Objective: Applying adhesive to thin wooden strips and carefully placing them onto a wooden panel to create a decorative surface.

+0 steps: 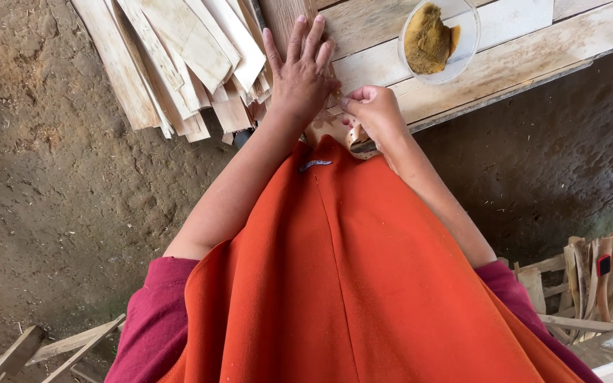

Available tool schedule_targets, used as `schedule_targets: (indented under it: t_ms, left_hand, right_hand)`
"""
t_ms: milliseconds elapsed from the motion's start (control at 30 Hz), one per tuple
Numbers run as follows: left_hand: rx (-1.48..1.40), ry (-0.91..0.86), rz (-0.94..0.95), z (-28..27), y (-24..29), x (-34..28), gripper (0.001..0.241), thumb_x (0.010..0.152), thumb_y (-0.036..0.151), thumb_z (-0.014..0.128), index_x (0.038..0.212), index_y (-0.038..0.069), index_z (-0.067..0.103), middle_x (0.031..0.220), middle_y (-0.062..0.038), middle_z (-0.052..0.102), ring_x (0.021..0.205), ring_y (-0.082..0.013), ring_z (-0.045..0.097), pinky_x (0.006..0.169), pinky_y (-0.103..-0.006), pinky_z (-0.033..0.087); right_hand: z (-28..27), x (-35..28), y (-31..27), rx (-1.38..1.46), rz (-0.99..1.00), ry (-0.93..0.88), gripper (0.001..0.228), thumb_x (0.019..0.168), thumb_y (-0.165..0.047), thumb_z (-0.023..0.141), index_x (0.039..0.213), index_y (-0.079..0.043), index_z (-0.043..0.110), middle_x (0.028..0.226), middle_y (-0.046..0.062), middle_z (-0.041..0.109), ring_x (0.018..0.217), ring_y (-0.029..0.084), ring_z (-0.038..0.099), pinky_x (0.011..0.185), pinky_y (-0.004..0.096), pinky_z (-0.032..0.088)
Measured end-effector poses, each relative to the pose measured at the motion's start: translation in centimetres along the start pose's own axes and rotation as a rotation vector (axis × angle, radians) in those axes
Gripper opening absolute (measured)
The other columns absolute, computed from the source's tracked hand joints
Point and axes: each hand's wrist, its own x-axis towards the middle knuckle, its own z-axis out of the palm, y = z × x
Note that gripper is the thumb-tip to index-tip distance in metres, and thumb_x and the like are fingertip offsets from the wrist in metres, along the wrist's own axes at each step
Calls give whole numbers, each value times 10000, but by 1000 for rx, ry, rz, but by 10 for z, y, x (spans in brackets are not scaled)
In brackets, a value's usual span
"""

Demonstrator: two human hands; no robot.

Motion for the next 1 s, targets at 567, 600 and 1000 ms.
schedule_targets:
  t_ms: [567, 600, 1000]
  left_hand:
    - [33, 171, 46, 5, 1, -4, 681, 872, 536, 824, 1395, 167, 590, 1676, -68, 265, 1547, -338, 145, 1126, -813, -4]
    - [3, 123, 27, 5, 3, -4, 679, 887, 511, 806, 1424, 170, 568, 1686, -63, 222, 1551, -340, 105, 1120, -815, -37]
    - [-14, -54, -55, -4, 8, -1, 823, 900, 593, 749, 1558, 196, 454, 1702, -26, -5, 1545, -289, -104, 1113, -812, -101]
  right_hand:
    - [-9, -9, 47, 33, 98, -88, 149, 1000, -173, 684, 875, -124, 619, 718, 34, 673, 417, 79, 532, 432, 260, 517]
    - [-8, -13, 46, 56, 110, -87, 213, 1012, -155, 693, 827, -103, 601, 656, 52, 624, 431, 108, 518, 417, 257, 480]
    - [-3, 3, 48, -185, 145, -39, 209, 961, -233, 728, 820, -86, 682, 665, 89, 721, 444, 150, 624, 372, 267, 478]
